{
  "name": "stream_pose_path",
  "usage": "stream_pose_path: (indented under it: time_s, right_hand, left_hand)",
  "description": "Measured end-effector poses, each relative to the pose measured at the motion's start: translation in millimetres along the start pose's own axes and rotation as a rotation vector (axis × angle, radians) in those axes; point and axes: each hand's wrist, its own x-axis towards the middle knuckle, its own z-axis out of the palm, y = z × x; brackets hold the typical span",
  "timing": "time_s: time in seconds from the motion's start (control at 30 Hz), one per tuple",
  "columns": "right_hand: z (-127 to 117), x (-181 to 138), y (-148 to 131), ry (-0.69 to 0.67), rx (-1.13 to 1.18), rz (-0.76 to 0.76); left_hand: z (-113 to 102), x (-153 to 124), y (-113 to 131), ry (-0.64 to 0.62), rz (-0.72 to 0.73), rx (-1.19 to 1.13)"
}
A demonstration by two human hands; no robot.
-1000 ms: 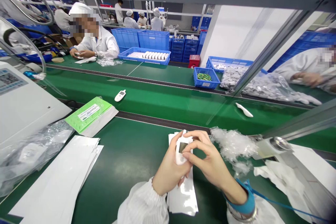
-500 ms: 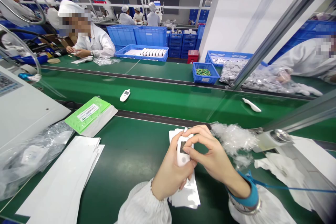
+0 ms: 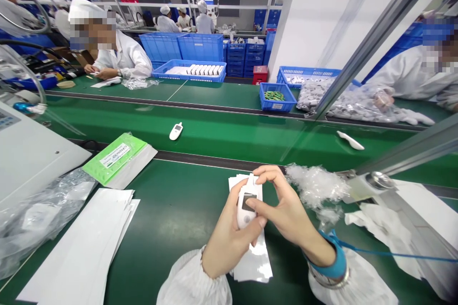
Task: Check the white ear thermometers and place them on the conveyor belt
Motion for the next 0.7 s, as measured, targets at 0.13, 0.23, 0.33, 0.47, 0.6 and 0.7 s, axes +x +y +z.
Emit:
stream_pose_path:
  time_s: [0.13, 0.23, 0.33, 0.47, 0.6, 0.7]
  right_hand:
    - [2.1, 4.8, 3.6, 0.07, 0.184, 0.101]
    - [3.1, 6.8, 0.2, 0.0, 0.227, 0.141]
    - [4.4, 7.7, -6.0, -0.153, 0.243, 0.239]
    - [6.3, 11.3, -8.2, -0.134, 0.191, 0.228]
    - [6.5, 13.2, -0.9, -0.056, 0.218, 0.222]
    - [7.2, 9.1, 6.3, -0.023, 0.322, 0.266]
  left_hand:
    - [1.2, -1.3, -1.8, -0.006, 0.021, -0.083]
    - [1.3, -2.6, -4.2, -0.012, 0.013, -0.099]
    - [0.5, -4.9, -5.8, 0.003, -0.005, -0.063]
    - [0.9, -7.1, -4.9, 0.029, -0.022, -0.012]
    - [1.2, -5.9, -5.2, -0.014, -0.022, -0.023]
    - [-1.5, -2.6, -9.2, 0.068, 0.044, -0.046]
